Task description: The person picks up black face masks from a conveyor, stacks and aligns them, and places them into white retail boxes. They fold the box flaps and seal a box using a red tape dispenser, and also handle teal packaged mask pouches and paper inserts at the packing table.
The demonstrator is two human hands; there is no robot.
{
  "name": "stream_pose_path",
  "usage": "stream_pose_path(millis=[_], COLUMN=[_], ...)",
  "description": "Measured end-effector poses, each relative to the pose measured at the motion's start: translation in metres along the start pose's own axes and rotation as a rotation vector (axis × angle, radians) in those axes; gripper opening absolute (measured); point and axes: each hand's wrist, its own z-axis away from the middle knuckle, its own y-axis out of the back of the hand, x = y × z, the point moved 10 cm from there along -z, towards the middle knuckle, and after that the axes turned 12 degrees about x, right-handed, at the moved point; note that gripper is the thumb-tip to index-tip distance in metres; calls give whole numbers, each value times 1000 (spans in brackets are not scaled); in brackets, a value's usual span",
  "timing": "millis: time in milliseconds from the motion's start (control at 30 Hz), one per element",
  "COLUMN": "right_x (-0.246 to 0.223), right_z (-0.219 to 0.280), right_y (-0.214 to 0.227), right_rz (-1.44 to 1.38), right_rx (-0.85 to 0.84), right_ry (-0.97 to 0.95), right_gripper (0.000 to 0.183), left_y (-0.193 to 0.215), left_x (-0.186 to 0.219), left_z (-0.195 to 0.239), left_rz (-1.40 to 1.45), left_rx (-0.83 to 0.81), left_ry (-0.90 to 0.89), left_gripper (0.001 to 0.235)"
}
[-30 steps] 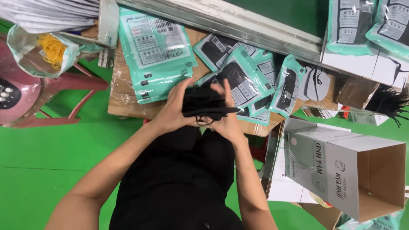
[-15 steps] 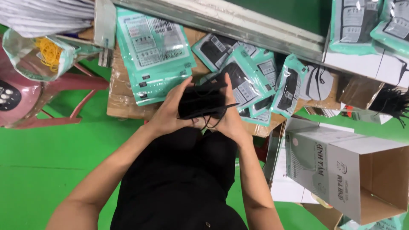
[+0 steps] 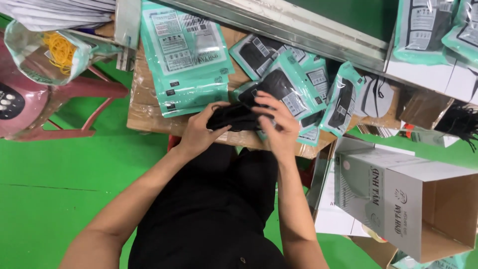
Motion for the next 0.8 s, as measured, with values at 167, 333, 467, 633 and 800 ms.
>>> stream_pose_path(millis=[167, 333, 467, 633, 800], right_x=[11, 13, -12, 52, 114], right_z=[-12, 14, 9, 40, 68], right_y=[116, 19, -11, -41, -3], right_rz=[-145, 237, -201, 180, 261], right_rx=[702, -163, -85, -167, -48], right_ry=[-19, -56, -119, -94, -120], right_gripper=[17, 20, 81, 95, 46], left_y=[12, 6, 2, -10, 7], left_x=[14, 68, 28, 9, 39], left_z=[-11, 1, -1, -3, -19], left_rz=[4, -20, -23, -48, -13], left_rx=[3, -74, -66, -116, -5], left_ry=[-40, -404, -276, -236, -215], left_gripper=[57, 50, 57, 88, 69])
